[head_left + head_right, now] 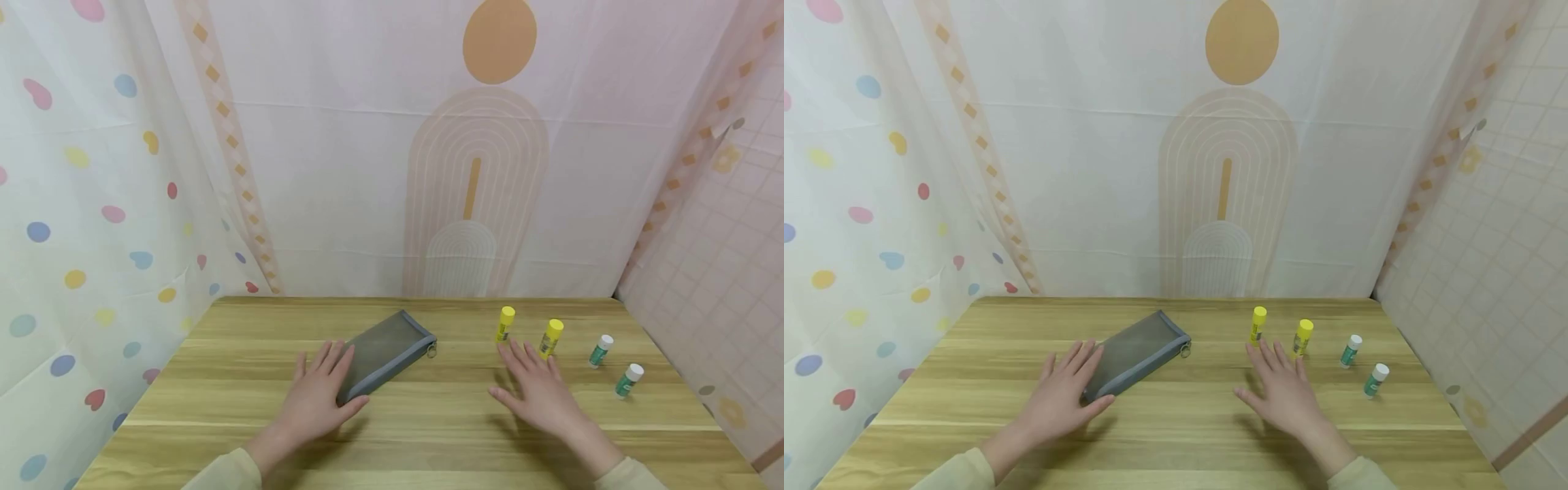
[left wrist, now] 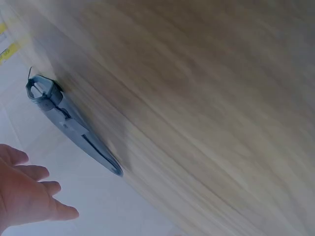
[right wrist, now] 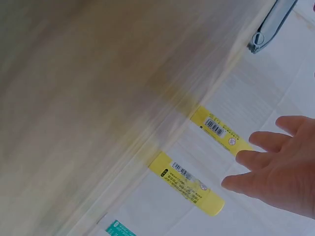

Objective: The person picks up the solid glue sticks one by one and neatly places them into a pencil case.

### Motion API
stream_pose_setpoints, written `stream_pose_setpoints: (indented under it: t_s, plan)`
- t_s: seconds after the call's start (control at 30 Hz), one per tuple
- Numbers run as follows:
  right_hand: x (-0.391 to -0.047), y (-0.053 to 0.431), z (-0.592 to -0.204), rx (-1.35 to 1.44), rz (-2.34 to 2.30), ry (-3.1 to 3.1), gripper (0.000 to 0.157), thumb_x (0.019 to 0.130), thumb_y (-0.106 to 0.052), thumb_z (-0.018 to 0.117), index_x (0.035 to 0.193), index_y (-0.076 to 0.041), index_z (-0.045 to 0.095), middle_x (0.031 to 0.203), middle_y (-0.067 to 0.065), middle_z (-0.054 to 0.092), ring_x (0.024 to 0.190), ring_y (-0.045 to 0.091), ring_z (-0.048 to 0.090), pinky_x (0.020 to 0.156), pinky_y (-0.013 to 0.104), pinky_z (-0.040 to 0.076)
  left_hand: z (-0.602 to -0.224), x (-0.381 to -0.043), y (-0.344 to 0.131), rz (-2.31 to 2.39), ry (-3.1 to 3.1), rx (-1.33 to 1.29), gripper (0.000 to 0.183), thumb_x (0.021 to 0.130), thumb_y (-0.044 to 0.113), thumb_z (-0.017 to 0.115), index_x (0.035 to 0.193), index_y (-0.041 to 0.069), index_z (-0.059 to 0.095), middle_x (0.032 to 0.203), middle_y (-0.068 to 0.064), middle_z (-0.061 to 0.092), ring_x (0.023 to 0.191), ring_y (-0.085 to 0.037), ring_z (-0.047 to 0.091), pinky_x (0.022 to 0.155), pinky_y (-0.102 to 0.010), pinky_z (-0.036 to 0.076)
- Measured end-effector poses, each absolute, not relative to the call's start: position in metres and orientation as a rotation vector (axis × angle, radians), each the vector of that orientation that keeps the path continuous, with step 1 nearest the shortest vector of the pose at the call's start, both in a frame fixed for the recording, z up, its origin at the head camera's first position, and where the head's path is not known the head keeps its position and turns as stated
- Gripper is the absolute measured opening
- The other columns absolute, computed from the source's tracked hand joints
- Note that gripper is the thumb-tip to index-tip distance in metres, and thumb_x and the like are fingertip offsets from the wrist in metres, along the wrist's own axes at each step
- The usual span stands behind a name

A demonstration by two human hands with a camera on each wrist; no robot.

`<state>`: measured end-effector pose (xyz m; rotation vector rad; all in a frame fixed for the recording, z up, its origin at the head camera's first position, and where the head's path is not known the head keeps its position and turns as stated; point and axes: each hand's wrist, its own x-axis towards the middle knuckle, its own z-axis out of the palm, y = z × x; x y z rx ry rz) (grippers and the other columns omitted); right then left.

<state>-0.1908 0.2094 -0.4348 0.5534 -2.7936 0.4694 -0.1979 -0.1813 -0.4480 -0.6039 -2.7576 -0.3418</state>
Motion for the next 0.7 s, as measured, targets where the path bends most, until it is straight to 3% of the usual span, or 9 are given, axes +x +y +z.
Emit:
stream_pose_setpoints:
  t_s: [0.27,0.5,0.7]
  plan:
    - [-0.195,0.21,-0.433,0.524,0.597,-2.78,0.07,0.093,-0.04,0.067,0.146,0.0,0.045,0.148,0.025,0.042,0.136,0.049,0.037,0.105,0.073,0.023,-0.447,-0.203,-0.171,-0.318,-2.699,-0.636,0.08,0.084,0.049,0.074,0.144,0.002,0.049,0.147,-0.02,0.046,0.137,-0.041,0.04,0.108,-0.07,0.023]
    - [-0.199,0.211,-0.432,0.517,0.71,-2.738,0.064,0.094,-0.032,0.069,0.142,0.004,0.048,0.143,0.025,0.049,0.13,0.051,0.043,0.104,0.066,0.034,-0.445,-0.205,-0.161,-0.319,-2.663,-0.666,0.077,0.081,0.044,0.078,0.141,0.003,0.052,0.143,-0.02,0.051,0.133,-0.04,0.045,0.107,-0.067,0.028]
    - [-0.199,0.213,-0.427,0.444,0.845,-2.766,0.065,0.096,-0.034,0.065,0.144,0.004,0.045,0.143,0.027,0.048,0.13,0.051,0.043,0.102,0.066,0.036,-0.449,-0.211,-0.153,-0.327,-2.652,-0.69,0.075,0.08,0.039,0.08,0.141,0.004,0.053,0.141,-0.02,0.053,0.131,-0.039,0.047,0.107,-0.065,0.031]
